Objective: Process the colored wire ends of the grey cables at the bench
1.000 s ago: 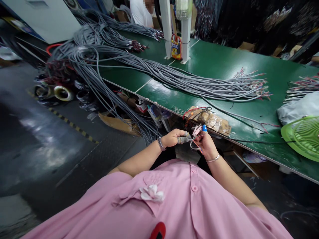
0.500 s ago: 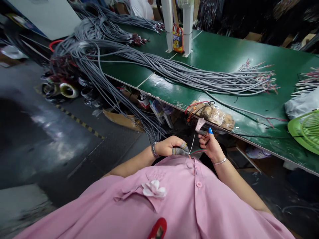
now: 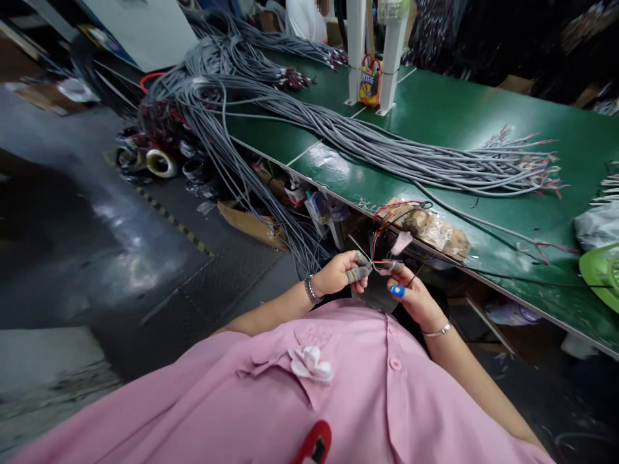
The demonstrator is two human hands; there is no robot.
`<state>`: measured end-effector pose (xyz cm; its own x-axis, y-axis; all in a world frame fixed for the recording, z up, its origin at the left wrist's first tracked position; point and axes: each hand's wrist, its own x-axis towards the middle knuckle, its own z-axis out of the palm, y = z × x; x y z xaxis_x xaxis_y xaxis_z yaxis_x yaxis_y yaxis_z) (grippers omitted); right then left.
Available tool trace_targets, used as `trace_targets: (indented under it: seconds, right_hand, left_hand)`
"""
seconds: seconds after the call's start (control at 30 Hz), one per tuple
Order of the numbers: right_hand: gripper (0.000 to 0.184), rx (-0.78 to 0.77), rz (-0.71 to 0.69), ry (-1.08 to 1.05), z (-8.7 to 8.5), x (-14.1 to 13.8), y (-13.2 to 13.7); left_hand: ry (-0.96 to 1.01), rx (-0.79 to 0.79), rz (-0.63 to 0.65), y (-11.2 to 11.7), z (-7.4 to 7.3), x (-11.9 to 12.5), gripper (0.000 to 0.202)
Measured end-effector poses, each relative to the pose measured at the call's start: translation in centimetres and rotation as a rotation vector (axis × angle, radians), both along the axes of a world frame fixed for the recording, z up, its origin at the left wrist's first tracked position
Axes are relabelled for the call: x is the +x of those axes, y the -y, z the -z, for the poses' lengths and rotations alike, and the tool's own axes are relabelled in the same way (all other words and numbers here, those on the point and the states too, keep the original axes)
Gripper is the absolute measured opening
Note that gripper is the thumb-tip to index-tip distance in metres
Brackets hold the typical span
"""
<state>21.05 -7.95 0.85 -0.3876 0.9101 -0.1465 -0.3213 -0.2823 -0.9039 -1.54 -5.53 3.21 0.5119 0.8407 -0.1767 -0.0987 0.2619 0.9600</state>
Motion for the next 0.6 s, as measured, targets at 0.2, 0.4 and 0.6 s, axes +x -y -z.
trace_targets:
  seconds: [0.2, 0.4, 0.6]
  right_hand:
    - [0.02, 0.196, 0.175, 0.205, -1.1, -2.0, 0.5]
    - [0.027, 0.025, 0.089, 0.044, -0.7, -2.1, 0.6]
    - [0.035, -0.271, 0.185, -0.099, 0.0, -1.6, -0.8]
  left_hand:
    - [0.042, -0.069, -0.024, 1.1, 1.5, 1.3, 0.048]
    - [0.196, -0.276, 0.36, 0.5, 1.7, 0.0, 0.05]
    - [0.166, -0.128, 0.307, 0.4, 0.9, -0.4, 0.044]
